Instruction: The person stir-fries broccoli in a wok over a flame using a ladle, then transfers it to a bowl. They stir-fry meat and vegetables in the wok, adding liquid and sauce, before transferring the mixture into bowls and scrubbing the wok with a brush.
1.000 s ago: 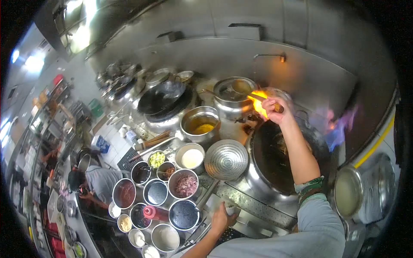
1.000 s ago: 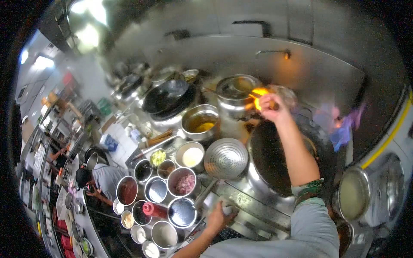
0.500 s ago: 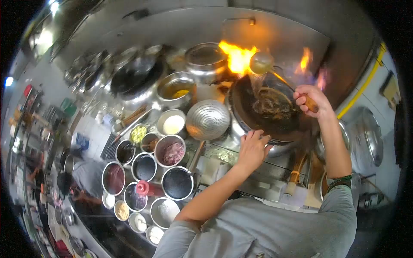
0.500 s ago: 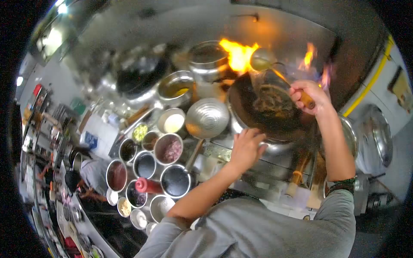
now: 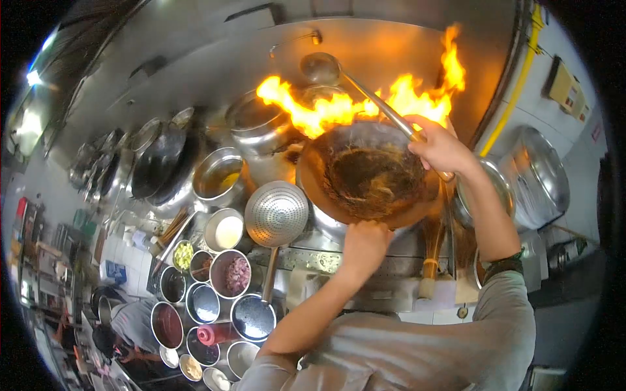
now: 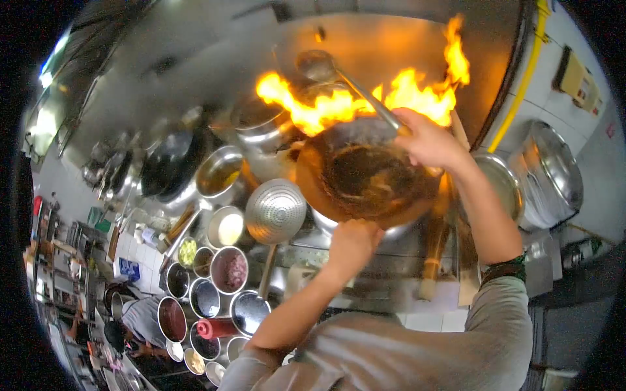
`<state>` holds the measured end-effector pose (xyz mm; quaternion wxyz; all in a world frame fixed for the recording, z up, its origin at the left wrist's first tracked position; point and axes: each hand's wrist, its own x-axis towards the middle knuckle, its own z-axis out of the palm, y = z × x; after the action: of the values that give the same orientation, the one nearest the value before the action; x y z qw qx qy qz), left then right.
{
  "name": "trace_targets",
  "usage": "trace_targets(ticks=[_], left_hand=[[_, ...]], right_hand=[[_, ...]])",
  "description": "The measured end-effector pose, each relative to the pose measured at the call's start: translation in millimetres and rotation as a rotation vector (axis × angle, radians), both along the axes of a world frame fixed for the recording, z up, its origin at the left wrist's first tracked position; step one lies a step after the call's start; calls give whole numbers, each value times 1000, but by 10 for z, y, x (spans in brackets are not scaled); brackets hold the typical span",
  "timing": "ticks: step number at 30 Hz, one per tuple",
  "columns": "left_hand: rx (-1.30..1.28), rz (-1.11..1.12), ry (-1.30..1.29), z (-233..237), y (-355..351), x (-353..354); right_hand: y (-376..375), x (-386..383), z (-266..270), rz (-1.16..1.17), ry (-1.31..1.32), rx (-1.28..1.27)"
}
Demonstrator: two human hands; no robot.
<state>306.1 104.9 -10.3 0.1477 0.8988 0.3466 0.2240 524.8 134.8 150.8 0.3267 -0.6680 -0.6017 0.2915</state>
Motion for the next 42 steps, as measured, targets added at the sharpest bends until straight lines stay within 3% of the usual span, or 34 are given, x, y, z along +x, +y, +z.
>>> trace_targets(ticks=[2,4,6,8,9,11,13,14,15,17,18,20,24,26,27,30,31,34,35,38,39,40,42], left_hand=[[-28,5,31,143,-76,-19],[-61,-1,41,225,-62,-61],[45,41,-164,344,-133,-243],[55,87,-223,436,-268,-485],[14,110,-186,484,-327,-632],[-87,173,-158,524,-473,-925],[-213,243,-178,494,-679,-1240],[-246,308,-187,434,-824,-1444],[-284,376,-205,381,-986,-1647],[-437,637,-233,499,-1362,-1982],[-408,763,-388,316,-1599,-2163],[-436,1054,-384,161,-2028,-2460],[-432,1228,-510,-111,-2558,-2708],[-453,1198,-462,-103,-2639,-2736],[-477,1185,-458,-64,-2644,-2750],[-501,1174,-530,-22,-2694,-2782],[-501,1173,-567,-18,-2707,-2790],[-466,1198,-447,-31,-2816,-2870],[-490,1193,-456,-22,-2834,-2888],[-535,1179,-475,42,-2874,-2934],[-540,1171,-476,84,-2886,-2929],[-546,1158,-475,106,-2897,-2927],[-578,1118,-554,-16,-2892,-2977]], right_hand=[[470,-29,-145,92,220,26],[1001,-222,-222,146,251,9],[1669,-471,-429,191,288,-4],[2279,-893,-647,128,147,62],[2791,-1041,-957,157,-6,84],[3441,-1608,-1687,-56,-338,300],[3904,-2072,-1981,104,-321,137],[4146,-2024,-2011,267,429,-51],[4394,-1976,-2052,248,1144,-325],[4156,-1820,-1539,136,1804,-544],[4046,-1781,-1440,37,2131,-652],[3960,-1878,-1718,247,560,-335],[4119,-1863,-1771,237,631,-435],[4141,-1777,-1733,232,657,-490],[4098,-1688,-1657,287,789,-467],[3391,-1998,-1470,85,-70,-44],[3412,-2043,-1508,55,-259,-24],[3517,-2157,-1734,8,190,-147],[3630,-2075,-1731,146,382,-219],[3730,-1848,-1699,215,1369,-427],[3535,-1853,-1649,279,1755,-369],[3446,-1765,-1558,265,1985,-446],[3252,-1651,-1420,426,2081,-394]])
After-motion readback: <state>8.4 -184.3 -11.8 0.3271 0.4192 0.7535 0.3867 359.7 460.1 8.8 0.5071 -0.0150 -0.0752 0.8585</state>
